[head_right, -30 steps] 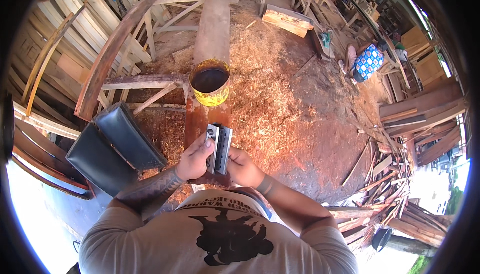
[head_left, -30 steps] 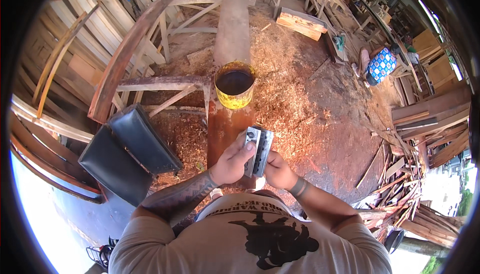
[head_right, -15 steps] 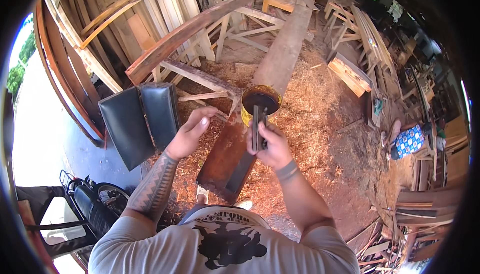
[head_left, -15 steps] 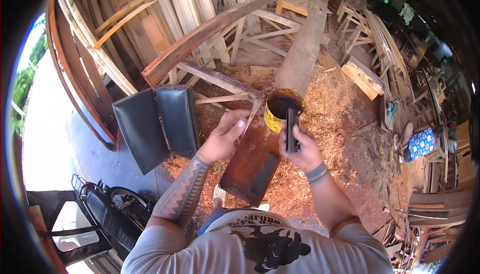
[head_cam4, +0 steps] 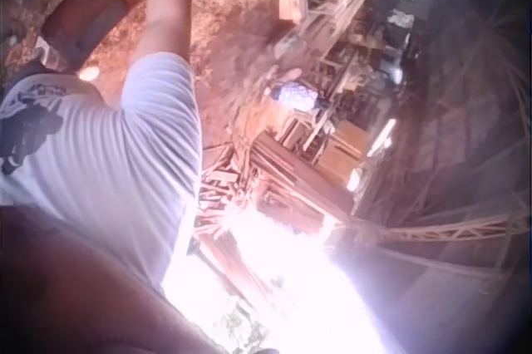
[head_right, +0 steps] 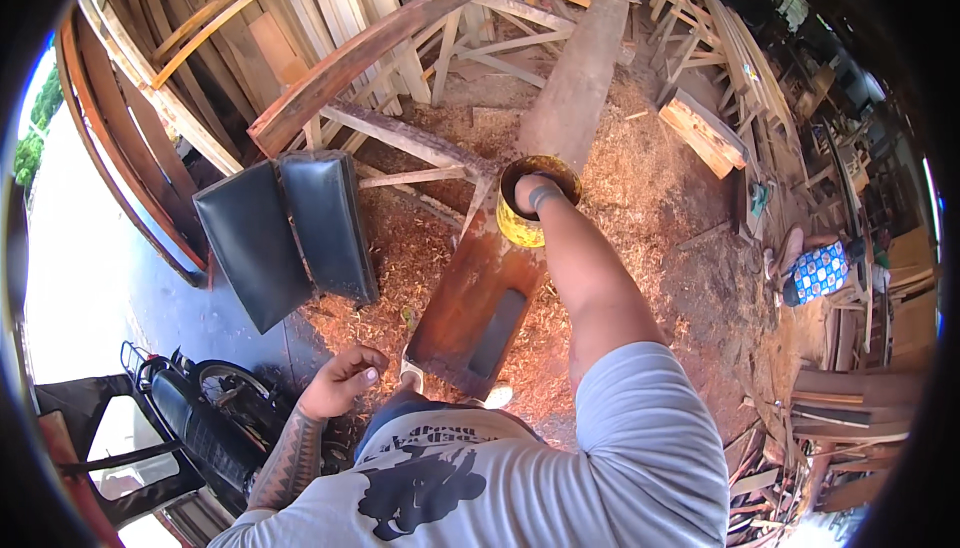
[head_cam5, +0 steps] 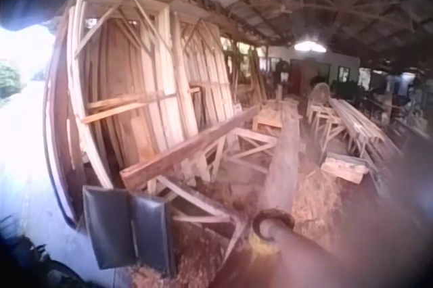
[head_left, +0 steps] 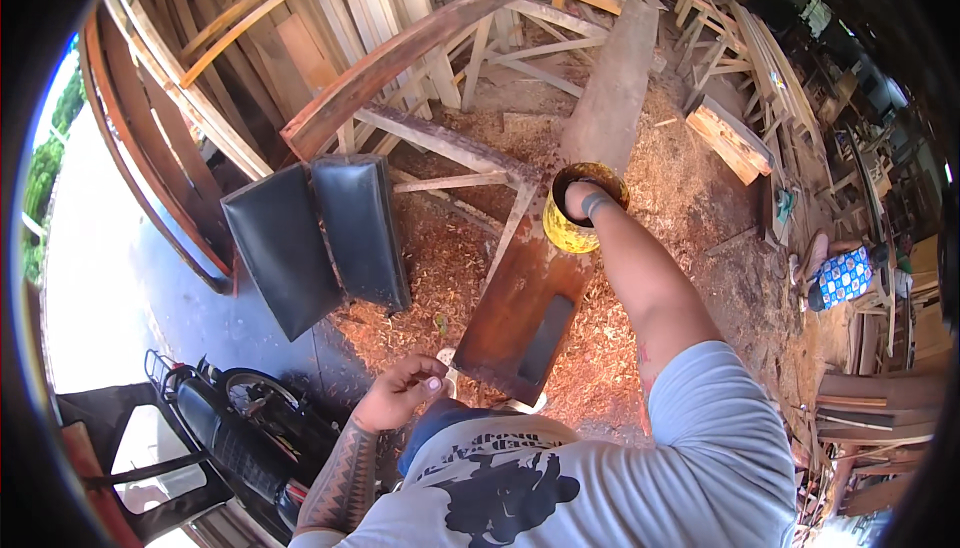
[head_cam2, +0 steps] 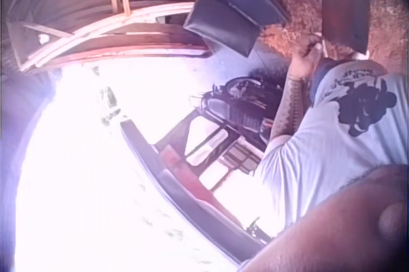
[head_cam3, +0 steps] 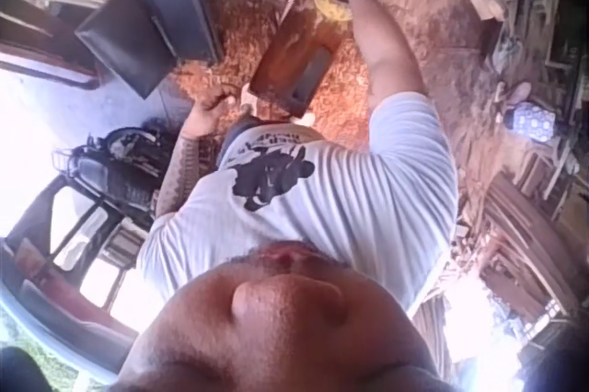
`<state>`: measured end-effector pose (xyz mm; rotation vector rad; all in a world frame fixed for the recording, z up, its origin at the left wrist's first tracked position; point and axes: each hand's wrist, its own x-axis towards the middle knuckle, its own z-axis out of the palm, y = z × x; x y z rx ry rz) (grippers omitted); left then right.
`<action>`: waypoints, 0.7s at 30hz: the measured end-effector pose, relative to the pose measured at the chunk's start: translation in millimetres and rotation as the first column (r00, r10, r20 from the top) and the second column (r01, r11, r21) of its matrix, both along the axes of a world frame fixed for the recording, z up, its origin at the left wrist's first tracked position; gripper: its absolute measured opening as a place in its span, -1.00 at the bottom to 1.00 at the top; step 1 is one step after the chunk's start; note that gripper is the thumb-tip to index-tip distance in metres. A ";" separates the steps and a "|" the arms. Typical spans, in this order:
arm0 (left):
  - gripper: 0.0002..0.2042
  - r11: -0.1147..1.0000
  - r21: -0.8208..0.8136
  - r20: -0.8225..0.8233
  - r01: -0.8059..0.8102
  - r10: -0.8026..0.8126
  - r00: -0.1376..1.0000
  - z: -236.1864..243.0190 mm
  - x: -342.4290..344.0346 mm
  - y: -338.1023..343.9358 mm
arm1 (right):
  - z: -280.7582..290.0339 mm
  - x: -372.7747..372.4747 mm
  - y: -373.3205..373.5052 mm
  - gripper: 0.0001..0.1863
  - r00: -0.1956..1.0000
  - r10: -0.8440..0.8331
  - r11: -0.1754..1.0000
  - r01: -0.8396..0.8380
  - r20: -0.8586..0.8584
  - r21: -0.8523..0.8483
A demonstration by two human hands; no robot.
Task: The person holds a metal component, possibly a plane iron or chisel guide, and sharpens a metal blade on a whetstone located on a wooden bench, periodically checking the blade's edge.
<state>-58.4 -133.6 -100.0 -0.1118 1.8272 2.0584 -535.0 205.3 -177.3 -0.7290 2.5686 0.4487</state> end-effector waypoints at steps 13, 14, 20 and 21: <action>-0.75 0.490 -0.376 -0.427 0.786 -0.845 0.322 -0.1 -140.4 -13.3 | 119.2 185.8 60.4 -0.62 0.446 -0.358 -0.663 0.497 0.821 -0.559; -0.78 0.373 -0.433 -0.473 0.820 -0.869 0.146 -4.6 -136.5 -2.2 | 103.8 209.9 74.7 -0.63 0.433 -0.083 -0.826 0.474 0.897 -0.305; -0.90 0.170 -0.499 -0.512 0.850 -0.849 -0.131 -27.3 -141.3 38.5 | 47.9 315.2 47.7 -0.21 0.475 0.434 -0.859 0.474 0.765 0.193; -0.90 0.265 -0.615 -0.472 0.743 -0.878 -0.077 -21.5 -154.7 47.1 | 47.4 326.5 39.8 -0.14 0.479 0.453 -0.861 0.453 0.752 0.230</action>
